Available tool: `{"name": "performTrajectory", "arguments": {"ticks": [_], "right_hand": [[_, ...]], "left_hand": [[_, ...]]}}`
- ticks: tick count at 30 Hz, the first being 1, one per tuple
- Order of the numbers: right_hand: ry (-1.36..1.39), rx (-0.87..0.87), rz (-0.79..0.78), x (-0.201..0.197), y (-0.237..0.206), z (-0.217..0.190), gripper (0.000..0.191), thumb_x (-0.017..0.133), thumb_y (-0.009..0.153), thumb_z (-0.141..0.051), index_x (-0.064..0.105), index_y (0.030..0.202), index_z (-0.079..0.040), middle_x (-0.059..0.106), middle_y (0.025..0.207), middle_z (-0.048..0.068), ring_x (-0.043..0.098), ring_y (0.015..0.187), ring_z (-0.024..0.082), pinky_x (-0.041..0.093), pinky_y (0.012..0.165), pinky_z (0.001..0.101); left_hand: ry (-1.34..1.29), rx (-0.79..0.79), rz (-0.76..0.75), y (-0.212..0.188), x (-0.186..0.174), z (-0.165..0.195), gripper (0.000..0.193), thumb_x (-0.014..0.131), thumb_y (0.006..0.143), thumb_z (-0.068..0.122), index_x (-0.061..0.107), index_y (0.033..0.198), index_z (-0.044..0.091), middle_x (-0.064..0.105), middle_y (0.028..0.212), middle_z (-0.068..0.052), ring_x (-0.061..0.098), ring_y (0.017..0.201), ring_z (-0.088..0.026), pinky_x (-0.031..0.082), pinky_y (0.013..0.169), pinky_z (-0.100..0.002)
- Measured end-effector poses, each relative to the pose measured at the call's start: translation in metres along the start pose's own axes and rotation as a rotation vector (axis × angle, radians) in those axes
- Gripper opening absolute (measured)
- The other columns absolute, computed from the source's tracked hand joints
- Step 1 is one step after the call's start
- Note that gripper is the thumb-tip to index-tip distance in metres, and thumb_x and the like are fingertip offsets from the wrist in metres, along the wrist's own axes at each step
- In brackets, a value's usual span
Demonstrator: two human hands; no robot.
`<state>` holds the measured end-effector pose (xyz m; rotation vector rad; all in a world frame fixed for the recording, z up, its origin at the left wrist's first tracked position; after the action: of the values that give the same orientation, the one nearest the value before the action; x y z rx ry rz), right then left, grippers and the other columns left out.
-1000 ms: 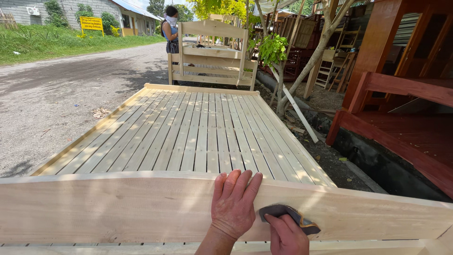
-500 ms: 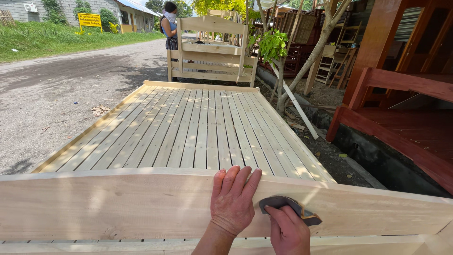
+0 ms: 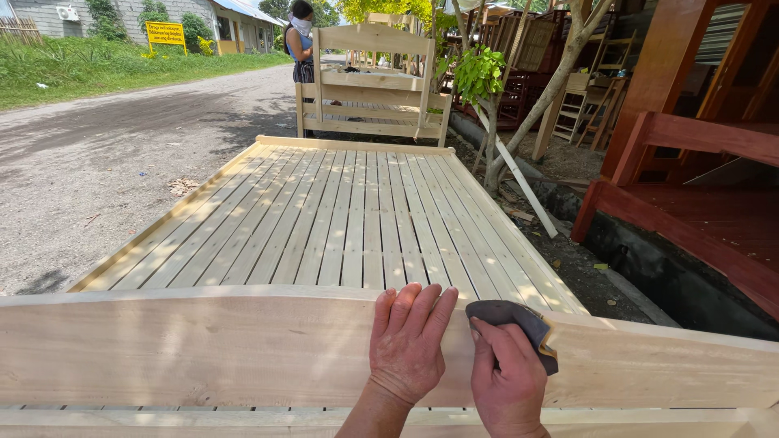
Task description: The person sands the top rail and edges of a wooden bed frame with a sheet of sandpaper, rubbing along the wood by hand and repositioning the paper as they work along the rail. Another worker sands a separate headboard in the background.
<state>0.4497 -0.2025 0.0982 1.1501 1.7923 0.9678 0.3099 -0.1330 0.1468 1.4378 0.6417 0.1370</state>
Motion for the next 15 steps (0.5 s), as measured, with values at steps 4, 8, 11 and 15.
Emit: {"name": "performTrajectory", "arguments": {"ticks": [4,8,11,15], "right_hand": [[0.008,-0.160,-0.013,0.005,-0.013,-0.007,0.024,0.074,0.080,0.001,0.075,0.101,-0.008,0.069,0.086,0.008,0.070,0.076,0.026,0.056,0.067,0.0350],[-0.009,-0.257,-0.129,-0.001,-0.031,0.000,0.030,0.071,0.074,0.001,0.075,0.101,-0.012,0.070,0.087,0.006,0.072,0.080,0.026,0.058,0.071,0.0348],[-0.041,-0.129,-0.091,-0.009,-0.020,0.015,0.028,0.072,0.077,0.003,0.076,0.101,-0.011,0.070,0.086,0.007,0.071,0.076,0.025,0.057,0.066,0.0338],[-0.061,0.041,-0.020,-0.009,-0.014,0.025,0.024,0.073,0.083,0.003,0.076,0.103,-0.010,0.070,0.085,0.007,0.070,0.073,0.024,0.055,0.066,0.0333]], "left_hand": [[-0.028,-0.012,-0.008,-0.001,0.002,-0.001,0.060,0.060,0.077,0.008,0.062,0.137,0.010,0.059,0.133,-0.007,0.051,0.128,-0.029,0.031,0.114,-0.051],[0.009,-0.001,0.014,0.000,0.002,0.000,0.059,0.061,0.079,0.007,0.061,0.138,0.011,0.059,0.135,-0.006,0.051,0.130,-0.028,0.031,0.115,-0.050],[0.007,0.001,0.000,0.000,0.003,0.000,0.060,0.061,0.078,0.006,0.061,0.139,0.011,0.059,0.135,-0.005,0.051,0.129,-0.027,0.031,0.115,-0.049],[0.005,-0.006,-0.022,0.001,0.002,0.001,0.061,0.061,0.077,0.006,0.061,0.138,0.011,0.059,0.134,-0.005,0.051,0.128,-0.027,0.031,0.114,-0.050]]}}
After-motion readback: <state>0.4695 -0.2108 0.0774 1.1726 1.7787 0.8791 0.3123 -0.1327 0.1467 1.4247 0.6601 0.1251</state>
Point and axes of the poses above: each hand's wrist, its own y-axis towards the middle knuckle, its own x-axis out of the palm, z = x × y, the point moved 6 cm from there along y, towards the middle knuckle
